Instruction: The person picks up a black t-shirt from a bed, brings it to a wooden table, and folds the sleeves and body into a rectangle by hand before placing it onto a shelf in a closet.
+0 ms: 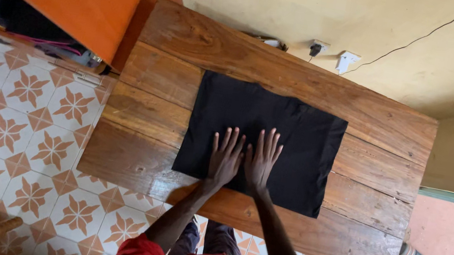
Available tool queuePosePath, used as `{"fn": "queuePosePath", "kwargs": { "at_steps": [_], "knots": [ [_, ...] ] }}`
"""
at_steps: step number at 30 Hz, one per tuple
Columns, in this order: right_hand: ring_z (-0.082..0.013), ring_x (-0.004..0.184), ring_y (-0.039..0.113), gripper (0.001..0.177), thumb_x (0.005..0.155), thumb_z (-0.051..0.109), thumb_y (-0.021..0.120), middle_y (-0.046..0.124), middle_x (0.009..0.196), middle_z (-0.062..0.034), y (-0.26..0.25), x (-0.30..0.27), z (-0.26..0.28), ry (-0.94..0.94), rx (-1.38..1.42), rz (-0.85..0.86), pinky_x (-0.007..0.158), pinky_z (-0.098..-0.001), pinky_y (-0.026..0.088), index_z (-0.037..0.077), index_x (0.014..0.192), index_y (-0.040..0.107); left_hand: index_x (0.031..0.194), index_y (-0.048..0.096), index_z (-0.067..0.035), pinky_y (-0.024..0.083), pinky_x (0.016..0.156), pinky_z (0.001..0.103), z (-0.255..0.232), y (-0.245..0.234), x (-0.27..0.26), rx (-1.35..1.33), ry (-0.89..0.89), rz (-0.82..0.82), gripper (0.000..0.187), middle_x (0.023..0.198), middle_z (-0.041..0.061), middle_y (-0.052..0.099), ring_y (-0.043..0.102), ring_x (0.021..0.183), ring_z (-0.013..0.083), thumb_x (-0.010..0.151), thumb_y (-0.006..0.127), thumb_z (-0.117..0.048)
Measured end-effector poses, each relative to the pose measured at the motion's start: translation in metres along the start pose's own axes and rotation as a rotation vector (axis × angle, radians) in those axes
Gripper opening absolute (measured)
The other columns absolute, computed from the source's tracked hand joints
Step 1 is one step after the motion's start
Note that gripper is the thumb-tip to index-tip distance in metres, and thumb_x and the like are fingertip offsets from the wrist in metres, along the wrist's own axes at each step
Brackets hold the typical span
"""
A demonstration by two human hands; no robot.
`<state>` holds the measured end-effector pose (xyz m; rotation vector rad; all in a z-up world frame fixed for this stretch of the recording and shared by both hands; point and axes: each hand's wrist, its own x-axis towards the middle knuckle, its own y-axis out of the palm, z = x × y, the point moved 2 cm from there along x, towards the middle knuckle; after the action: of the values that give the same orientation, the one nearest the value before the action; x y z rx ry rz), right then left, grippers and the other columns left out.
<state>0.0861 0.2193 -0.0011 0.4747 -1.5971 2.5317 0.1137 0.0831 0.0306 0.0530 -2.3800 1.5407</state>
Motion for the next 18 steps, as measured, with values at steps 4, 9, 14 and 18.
{"fn": "queuePosePath", "kwargs": {
  "at_steps": [4,9,14,18],
  "knots": [
    [-0.0375,0.158,0.025,0.053,0.106,0.026,0.055,0.032,0.168,-0.0210,-0.010,-0.044,0.012,0.011,-0.015,0.092,0.127,-0.0586,0.019,0.005,0.155,0.049,0.159,0.041,-0.012,0.016,0.126,0.062,0.007,0.008,-0.014,0.034,-0.052,-0.052,0.059,0.169,0.021,0.028,0.023,0.157,0.0375,0.106,0.051,-0.036],
    [-0.0356,0.156,0.029,0.051,0.105,0.029,0.055,0.035,0.166,-0.0193,-0.022,-0.050,0.018,0.011,-0.069,0.079,0.126,-0.0557,0.022,0.007,0.151,0.053,0.159,0.040,-0.010,0.019,0.124,0.060,0.043,-0.012,-0.016,0.070,-0.175,-0.086,0.061,0.167,0.025,0.027,0.026,0.155,0.0407,0.107,0.047,-0.039],
    [-0.0348,0.155,0.030,0.051,0.105,0.029,0.054,0.036,0.166,-0.0174,-0.026,-0.052,0.021,0.032,-0.096,0.091,0.125,-0.0553,0.022,0.010,0.152,0.052,0.161,0.038,-0.009,0.020,0.127,0.058,0.065,-0.030,-0.035,0.068,-0.252,-0.140,0.061,0.168,0.022,0.029,0.028,0.156,0.0392,0.109,0.043,-0.040],
    [-0.0348,0.155,0.031,0.050,0.106,0.029,0.054,0.036,0.166,-0.0168,-0.027,-0.056,0.021,0.020,-0.110,0.076,0.125,-0.0561,0.022,0.010,0.152,0.052,0.162,0.036,-0.007,0.019,0.127,0.058,0.077,-0.031,-0.047,0.050,-0.272,-0.112,0.063,0.169,0.020,0.030,0.028,0.157,0.0364,0.109,0.043,-0.040]
  ]
}}
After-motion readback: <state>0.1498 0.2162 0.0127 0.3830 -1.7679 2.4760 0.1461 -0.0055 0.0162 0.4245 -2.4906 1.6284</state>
